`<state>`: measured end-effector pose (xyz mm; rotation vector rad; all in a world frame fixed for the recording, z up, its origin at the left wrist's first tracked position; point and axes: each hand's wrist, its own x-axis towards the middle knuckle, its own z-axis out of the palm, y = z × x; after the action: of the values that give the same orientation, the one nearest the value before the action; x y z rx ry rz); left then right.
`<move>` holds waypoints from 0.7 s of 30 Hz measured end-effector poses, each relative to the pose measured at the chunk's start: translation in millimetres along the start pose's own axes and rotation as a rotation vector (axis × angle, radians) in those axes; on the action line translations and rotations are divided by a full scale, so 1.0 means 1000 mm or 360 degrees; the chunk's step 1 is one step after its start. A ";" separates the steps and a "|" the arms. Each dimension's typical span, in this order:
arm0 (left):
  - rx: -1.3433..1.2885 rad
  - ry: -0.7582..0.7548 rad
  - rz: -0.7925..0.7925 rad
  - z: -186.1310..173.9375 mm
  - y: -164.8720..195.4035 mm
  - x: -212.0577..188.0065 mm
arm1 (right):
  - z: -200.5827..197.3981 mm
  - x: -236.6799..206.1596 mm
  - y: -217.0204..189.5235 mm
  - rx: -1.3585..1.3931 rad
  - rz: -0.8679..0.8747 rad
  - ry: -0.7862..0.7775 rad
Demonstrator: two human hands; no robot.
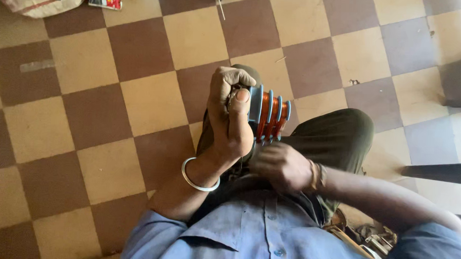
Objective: The person sits on the floor holding a small transformer coil assembly with copper windings in one hand and repeatedly winds thin wire around it by hand, pulling the wire taut and guiding it around the coil throughout the clip.
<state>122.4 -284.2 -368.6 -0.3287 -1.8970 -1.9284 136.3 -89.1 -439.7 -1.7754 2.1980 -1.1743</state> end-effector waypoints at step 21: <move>0.0144 -0.0033 0.0154 0.003 0.003 -0.003 | -0.085 0.012 -0.062 -0.0538 -0.0414 -0.0185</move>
<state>126.7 -280.8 -366.9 -0.4065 -1.9374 -1.7778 139.3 -58.7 -338.7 -2.2537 2.2543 -0.7397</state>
